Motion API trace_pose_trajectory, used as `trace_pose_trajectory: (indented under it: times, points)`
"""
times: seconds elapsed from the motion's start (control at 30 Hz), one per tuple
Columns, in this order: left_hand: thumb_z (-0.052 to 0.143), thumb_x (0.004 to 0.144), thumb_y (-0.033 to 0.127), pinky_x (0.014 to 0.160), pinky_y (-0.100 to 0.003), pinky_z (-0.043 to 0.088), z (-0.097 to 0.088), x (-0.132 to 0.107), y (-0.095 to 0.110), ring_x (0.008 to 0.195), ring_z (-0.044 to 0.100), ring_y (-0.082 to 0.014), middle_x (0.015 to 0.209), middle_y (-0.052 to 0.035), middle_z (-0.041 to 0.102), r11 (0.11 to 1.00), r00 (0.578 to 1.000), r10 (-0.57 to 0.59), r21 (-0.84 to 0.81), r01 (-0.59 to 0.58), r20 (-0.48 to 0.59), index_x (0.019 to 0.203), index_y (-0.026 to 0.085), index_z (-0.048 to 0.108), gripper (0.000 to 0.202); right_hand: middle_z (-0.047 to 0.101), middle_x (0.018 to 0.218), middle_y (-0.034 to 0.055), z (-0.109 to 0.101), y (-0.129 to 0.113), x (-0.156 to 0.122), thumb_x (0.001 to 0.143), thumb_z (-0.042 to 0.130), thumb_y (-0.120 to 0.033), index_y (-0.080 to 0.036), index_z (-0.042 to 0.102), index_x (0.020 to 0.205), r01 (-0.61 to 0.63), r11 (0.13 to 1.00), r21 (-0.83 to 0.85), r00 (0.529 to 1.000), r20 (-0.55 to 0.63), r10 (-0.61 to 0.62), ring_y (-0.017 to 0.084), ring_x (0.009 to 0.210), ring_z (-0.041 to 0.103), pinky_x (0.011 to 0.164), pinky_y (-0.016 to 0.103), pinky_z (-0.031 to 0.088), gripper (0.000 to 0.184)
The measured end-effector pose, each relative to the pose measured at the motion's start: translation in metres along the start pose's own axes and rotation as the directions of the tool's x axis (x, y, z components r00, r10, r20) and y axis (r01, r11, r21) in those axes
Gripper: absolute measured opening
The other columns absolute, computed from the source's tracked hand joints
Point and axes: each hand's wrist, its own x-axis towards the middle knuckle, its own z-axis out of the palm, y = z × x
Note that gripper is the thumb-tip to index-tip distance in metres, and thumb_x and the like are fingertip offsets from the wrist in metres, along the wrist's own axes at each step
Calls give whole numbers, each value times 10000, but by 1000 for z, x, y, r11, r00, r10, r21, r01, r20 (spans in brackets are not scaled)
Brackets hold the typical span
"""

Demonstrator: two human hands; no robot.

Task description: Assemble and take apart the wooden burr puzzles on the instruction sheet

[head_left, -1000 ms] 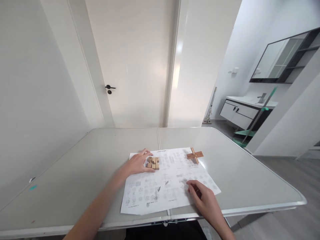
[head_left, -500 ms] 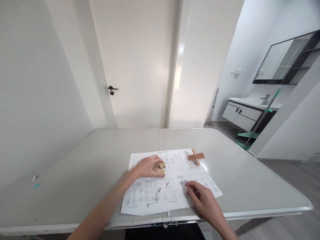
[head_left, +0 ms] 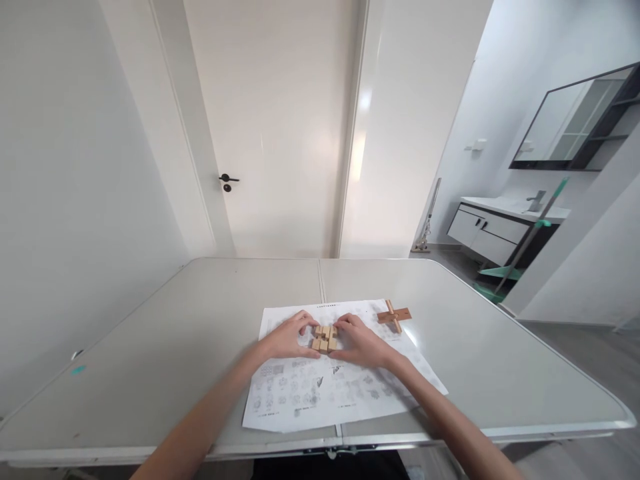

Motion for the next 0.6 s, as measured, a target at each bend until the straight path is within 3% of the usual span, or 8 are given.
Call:
trace_pose_trajectory:
  times: [0.1, 0.2, 0.33, 0.47, 0.6]
  points:
    - [924, 629, 451, 787, -334, 490, -3, -1, 1, 876, 646, -220, 1050, -34, 685, 996, 1000, -19, -83, 18, -4, 1159, 246, 658, 628, 698, 1102, 67, -7, 9, 11, 685, 902, -374, -225, 696, 1059, -6, 999, 52, 1000, 11, 5, 267, 992, 677, 858, 391, 568, 453]
    - [873, 703, 394, 715, -305, 497, -2, -2, 4, 804, 681, -203, 942, -18, 720, 989, 998, -45, -142, 39, -36, 1183, 231, 572, 590, 724, 1097, 48, -10, 14, 24, 718, 859, -363, -224, 659, 1090, -27, 993, 116, 999, -39, 32, 214, 887, 679, 780, 346, 560, 445]
    - [842, 734, 370, 696, -291, 505, 2, -1, 6, 806, 697, -194, 976, -34, 733, 983, 982, -84, -174, 54, -172, 1180, 230, 485, 588, 706, 1194, 66, 0, 15, 43, 733, 797, -298, -222, 588, 1133, -18, 979, 203, 987, -152, 50, 202, 941, 669, 766, 324, 551, 458]
    - [834, 747, 402, 655, -293, 474, 6, 1, 2, 711, 671, -191, 833, 12, 726, 987, 954, -117, -143, 79, -276, 1219, 230, 487, 611, 700, 1121, 69, 17, 12, 51, 762, 754, -300, -218, 535, 1121, 4, 963, 268, 967, -246, 65, 219, 1000, 668, 744, 313, 545, 429]
    - [843, 737, 408, 697, -315, 483, 9, 3, 0, 696, 636, -190, 817, 19, 738, 991, 935, -114, -110, 82, -335, 1232, 238, 527, 612, 698, 1036, 51, 27, 8, 48, 787, 760, -345, -215, 536, 1205, 35, 954, 299, 959, -278, 51, 222, 977, 679, 728, 309, 551, 491]
